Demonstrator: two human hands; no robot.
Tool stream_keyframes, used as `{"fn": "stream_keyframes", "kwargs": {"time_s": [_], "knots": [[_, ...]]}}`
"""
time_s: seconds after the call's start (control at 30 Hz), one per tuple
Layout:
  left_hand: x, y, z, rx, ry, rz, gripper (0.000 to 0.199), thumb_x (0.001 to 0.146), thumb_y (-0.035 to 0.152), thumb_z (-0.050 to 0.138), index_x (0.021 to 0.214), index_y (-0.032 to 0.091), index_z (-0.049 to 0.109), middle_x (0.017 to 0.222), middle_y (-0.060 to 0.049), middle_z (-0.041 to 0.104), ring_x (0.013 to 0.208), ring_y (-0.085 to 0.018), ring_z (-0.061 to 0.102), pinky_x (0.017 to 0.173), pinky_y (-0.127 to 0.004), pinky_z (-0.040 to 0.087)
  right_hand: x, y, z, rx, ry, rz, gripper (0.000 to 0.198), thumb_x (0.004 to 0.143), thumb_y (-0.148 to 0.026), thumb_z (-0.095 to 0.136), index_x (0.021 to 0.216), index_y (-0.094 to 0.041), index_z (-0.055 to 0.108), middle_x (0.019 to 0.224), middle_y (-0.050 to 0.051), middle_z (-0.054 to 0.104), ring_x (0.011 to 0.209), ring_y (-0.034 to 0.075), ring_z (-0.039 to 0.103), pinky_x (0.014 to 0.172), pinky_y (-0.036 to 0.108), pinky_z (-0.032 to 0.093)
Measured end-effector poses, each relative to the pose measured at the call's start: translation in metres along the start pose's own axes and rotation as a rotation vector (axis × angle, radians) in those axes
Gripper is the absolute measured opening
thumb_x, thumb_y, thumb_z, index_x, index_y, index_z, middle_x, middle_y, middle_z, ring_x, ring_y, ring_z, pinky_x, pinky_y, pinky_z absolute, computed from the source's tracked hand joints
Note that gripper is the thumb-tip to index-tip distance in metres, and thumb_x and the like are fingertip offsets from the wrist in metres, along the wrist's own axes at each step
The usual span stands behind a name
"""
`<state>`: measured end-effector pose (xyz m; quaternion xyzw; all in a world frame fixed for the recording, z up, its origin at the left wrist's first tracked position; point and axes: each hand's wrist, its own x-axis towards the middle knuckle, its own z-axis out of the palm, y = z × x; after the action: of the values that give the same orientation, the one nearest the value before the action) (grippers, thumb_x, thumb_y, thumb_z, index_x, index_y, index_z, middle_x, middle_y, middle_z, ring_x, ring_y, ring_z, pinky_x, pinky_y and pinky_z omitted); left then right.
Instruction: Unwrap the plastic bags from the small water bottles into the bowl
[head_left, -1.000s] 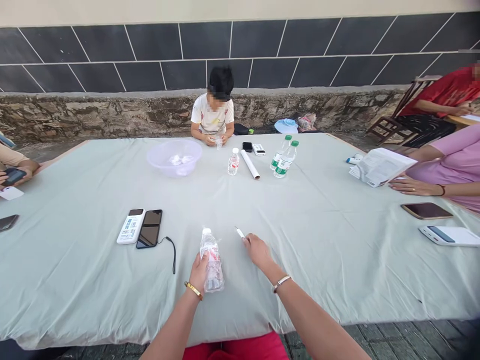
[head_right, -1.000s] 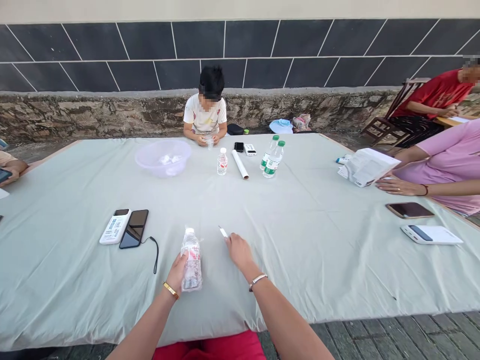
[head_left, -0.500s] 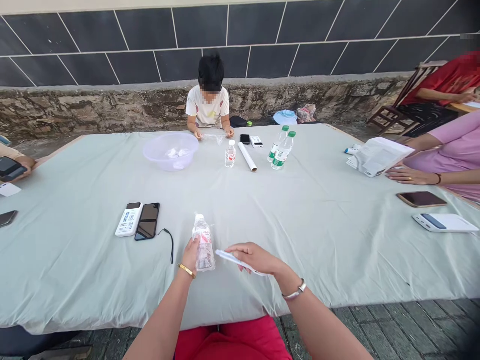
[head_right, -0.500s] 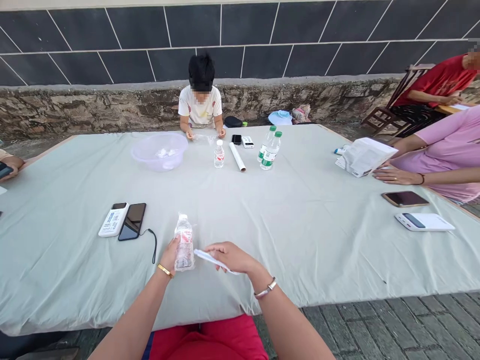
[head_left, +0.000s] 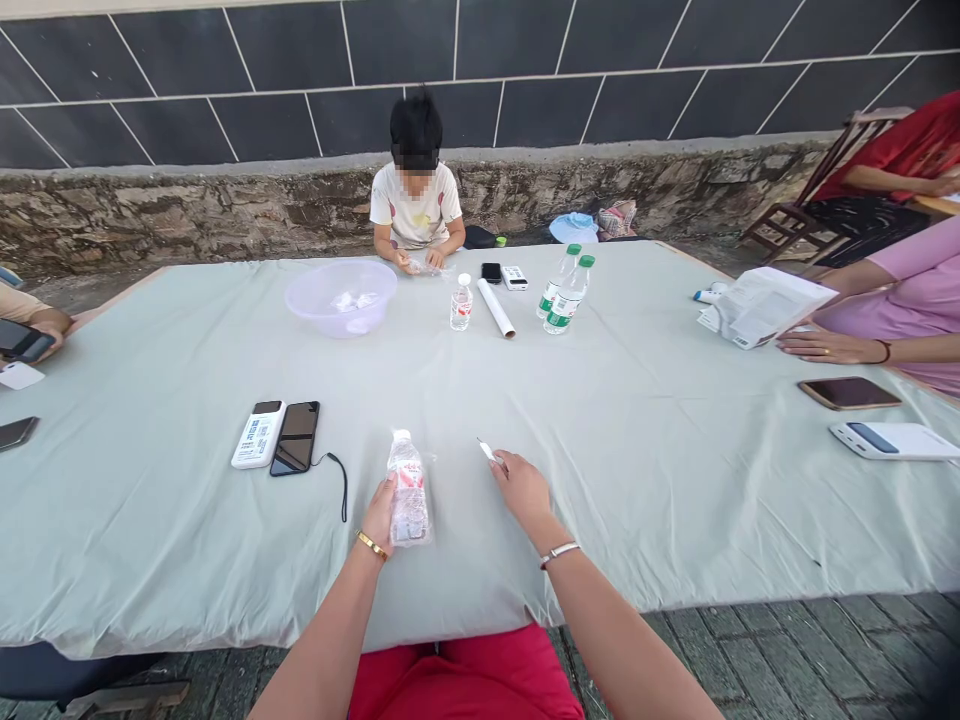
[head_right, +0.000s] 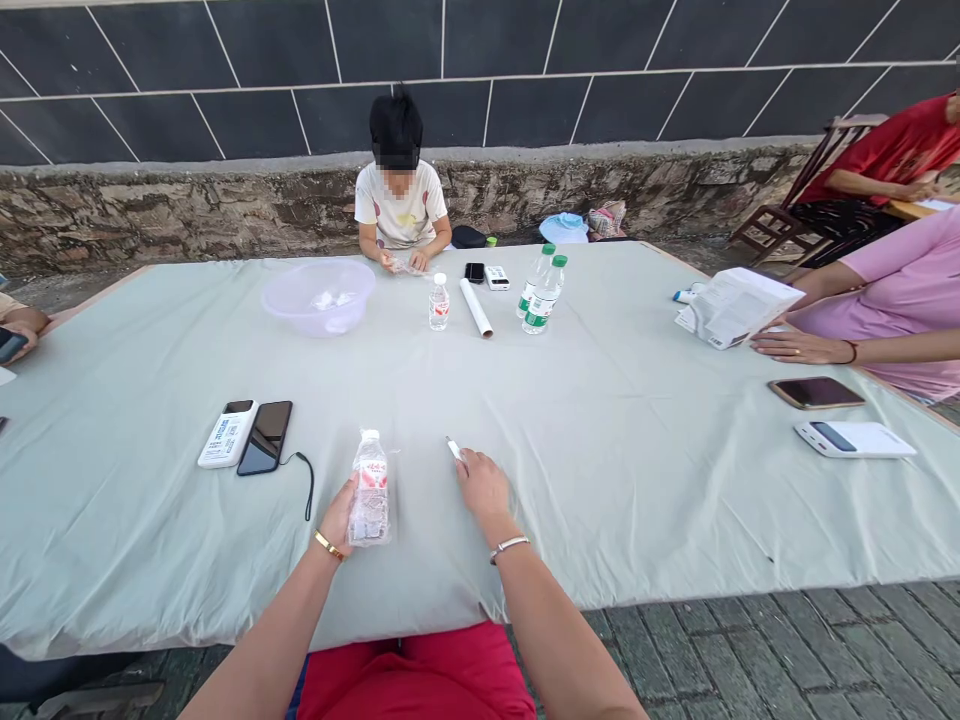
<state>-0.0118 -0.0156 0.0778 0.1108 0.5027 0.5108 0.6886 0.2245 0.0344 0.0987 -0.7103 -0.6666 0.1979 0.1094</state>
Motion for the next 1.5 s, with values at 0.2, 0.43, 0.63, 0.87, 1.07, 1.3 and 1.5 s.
{"fn": "stream_keyframes", "kwargs": {"time_s": [0.2, 0.43, 0.63, 0.87, 1.07, 1.3, 1.5], "knots": [[-0.009, -0.008, 0.005, -0.048, -0.095, -0.048, 0.056, 0.067, 0.059, 0.069, 0.100, 0.015, 0.059, 0.080, -0.005, 0.066, 0.065, -0.021, 0.065, 0.062, -0.033, 0.051, -0.001, -0.011, 0.006, -0.131, 0.064, -0.008, 0.030, 0.090, -0.028, 0.049, 0.116, -0.019, 0.062, 0.109, 0.012, 0.062, 0.104, 0.025, 0.054, 0.086, 0.034, 0.041], [-0.010, -0.018, 0.015, 0.131, -0.113, 0.085, 0.063, 0.075, 0.070, 0.049, 0.100, 0.014, 0.063, 0.080, -0.008, 0.067, 0.073, -0.022, 0.065, 0.068, -0.035, 0.050, -0.042, -0.068, 0.032, 0.820, -0.325, -0.160, 0.043, 0.089, -0.050, 0.043, 0.116, -0.021, 0.060, 0.107, 0.006, 0.066, 0.097, 0.022, 0.062, 0.085, 0.036, 0.048], [-0.011, -0.006, 0.008, 0.586, 0.140, 0.410, 0.044, 0.078, 0.061, 0.051, 0.089, 0.020, 0.064, 0.088, -0.010, 0.064, 0.100, -0.029, 0.056, 0.086, -0.039, 0.043, -0.055, -0.093, 0.050, 1.116, -0.291, -0.017, 0.053, 0.075, -0.055, 0.061, 0.112, -0.018, 0.055, 0.105, 0.008, 0.068, 0.096, 0.024, 0.063, 0.081, 0.035, 0.050], [-0.011, 0.001, 0.023, 0.826, 0.328, 0.428, 0.030, 0.069, 0.043, 0.068, 0.080, 0.024, 0.047, 0.059, 0.005, 0.047, 0.059, -0.020, 0.051, 0.063, -0.031, 0.037, -0.061, -0.103, 0.041, 0.484, -0.134, 0.045, 0.070, 0.080, -0.045, 0.056, 0.140, -0.018, 0.031, 0.121, 0.013, 0.060, 0.106, 0.026, 0.060, 0.082, 0.034, 0.046], [0.001, 0.000, 0.026, 0.599, 0.250, 0.441, 0.037, 0.083, 0.035, 0.056, 0.055, 0.024, 0.034, 0.051, 0.004, 0.034, 0.052, -0.015, 0.038, 0.054, -0.026, 0.029, -0.058, -0.099, 0.043, 0.400, -0.165, 0.074, 0.073, 0.080, -0.043, 0.057, 0.142, -0.017, 0.031, 0.125, 0.014, 0.056, 0.117, 0.026, 0.054, 0.092, 0.033, 0.042], [0.001, -0.001, 0.028, 0.261, 0.114, 0.327, 0.042, 0.080, 0.056, 0.056, 0.061, 0.024, 0.035, 0.046, 0.009, 0.026, 0.038, -0.008, 0.022, 0.037, -0.024, 0.020, -0.058, -0.081, 0.040, 0.328, -0.183, 0.007, 0.053, 0.088, -0.042, 0.047, 0.135, -0.017, 0.043, 0.122, 0.012, 0.059, 0.115, 0.026, 0.054, 0.095, 0.035, 0.040], [-0.014, 0.013, 0.042, 0.068, 0.012, 0.257, 0.053, 0.069, 0.067, 0.062, 0.064, 0.023, 0.033, 0.048, 0.010, 0.027, 0.035, -0.004, 0.019, 0.032, -0.020, 0.015, -0.060, -0.074, 0.030, 0.240, -0.072, -0.053, 0.057, 0.091, -0.042, 0.038, 0.142, -0.018, 0.033, 0.137, 0.012, 0.047, 0.126, 0.023, 0.044, 0.101, 0.035, 0.037]]}}
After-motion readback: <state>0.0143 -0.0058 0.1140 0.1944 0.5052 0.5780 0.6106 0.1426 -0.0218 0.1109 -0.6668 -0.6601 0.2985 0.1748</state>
